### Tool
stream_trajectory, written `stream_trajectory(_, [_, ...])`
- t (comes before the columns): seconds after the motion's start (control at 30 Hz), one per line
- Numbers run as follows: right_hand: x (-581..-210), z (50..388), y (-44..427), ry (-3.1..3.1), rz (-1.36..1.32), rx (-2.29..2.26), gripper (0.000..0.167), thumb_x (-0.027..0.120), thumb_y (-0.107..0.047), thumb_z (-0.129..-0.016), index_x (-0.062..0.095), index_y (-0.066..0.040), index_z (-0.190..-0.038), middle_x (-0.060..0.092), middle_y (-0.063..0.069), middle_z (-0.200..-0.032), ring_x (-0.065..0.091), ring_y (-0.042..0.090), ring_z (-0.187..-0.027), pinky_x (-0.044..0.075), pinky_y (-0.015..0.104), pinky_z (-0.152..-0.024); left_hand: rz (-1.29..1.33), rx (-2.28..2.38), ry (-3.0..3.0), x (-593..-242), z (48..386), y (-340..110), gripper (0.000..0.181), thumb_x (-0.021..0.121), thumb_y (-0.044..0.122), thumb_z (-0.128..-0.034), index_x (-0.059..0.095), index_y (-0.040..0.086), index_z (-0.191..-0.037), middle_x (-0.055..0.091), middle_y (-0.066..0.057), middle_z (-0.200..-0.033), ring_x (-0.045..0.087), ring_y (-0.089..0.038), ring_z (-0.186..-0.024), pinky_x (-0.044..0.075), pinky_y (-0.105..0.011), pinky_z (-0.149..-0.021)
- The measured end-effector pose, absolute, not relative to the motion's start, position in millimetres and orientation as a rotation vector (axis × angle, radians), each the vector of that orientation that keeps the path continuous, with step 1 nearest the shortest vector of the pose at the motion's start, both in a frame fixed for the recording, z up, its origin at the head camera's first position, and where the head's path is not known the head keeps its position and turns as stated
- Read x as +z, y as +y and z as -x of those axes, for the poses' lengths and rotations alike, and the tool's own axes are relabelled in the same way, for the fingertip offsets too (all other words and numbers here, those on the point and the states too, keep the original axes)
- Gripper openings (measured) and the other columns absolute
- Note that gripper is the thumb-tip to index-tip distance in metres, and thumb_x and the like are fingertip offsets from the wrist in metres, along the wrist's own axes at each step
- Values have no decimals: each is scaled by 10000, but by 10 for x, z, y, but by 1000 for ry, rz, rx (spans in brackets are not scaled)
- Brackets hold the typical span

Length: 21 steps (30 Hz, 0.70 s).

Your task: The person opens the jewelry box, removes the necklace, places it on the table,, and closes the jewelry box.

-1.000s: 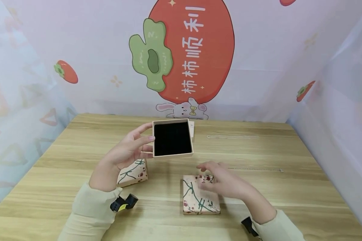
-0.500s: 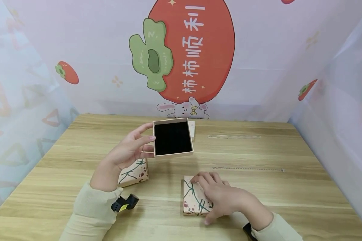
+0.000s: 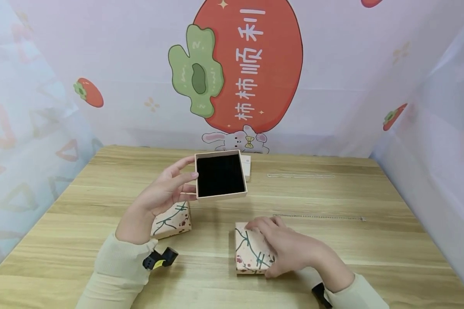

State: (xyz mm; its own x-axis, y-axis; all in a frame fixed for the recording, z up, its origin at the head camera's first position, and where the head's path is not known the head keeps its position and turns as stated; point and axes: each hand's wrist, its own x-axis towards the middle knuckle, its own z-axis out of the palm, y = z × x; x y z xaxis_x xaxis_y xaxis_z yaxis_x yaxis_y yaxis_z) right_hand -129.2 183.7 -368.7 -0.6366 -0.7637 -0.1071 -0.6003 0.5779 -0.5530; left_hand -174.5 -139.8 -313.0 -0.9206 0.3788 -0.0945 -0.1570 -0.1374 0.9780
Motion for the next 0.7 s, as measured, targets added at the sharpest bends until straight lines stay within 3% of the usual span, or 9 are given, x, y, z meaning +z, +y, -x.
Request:
stream_trajectory(0.17, [-3520,1334,1898,2460,1226,-808,955,882,-183,-678,331,-266,-1453,387,-91,-1424,375,100,-1166,463,244,-902,-250,2142,1805,-3126,1751,-1447,611,529,141,-1004,271,196,-1556,639,-19,-1074,675,-131,-726,601,-350,-798])
stream_trajectory(0.27, [-3389,1360,1921,2460,1331,-880,979,879,-173,-689,309,-239,-1483,354,-48,-1465,362,72,-1215,463,228,-901,-238,2155,1805,-3120,1754,-1463,602,534,142,-1001,286,196,-1548,654,-4,-1048,677,-130,-719,601,-344,-790])
stream_trajectory(0.53, [-3050,1451,1901,2419,1620,-1107,972,879,-126,-717,300,-29,-1492,359,72,-1477,363,134,-1301,384,176,-1014,-217,2118,1836,-3129,1750,-1452,614,552,157,-994,289,187,-1547,638,-25,-1067,675,-140,-727,600,-365,-812])
stream_trajectory(0.7, [-2920,1542,1788,2495,1570,-1184,1019,896,-106,-681,293,-58,-1502,340,63,-1512,361,150,-1316,360,181,-1042,-216,2061,1867,-3123,1742,-1415,645,578,173,-979,286,200,-1553,640,-61,-1099,687,-151,-755,594,-404,-847])
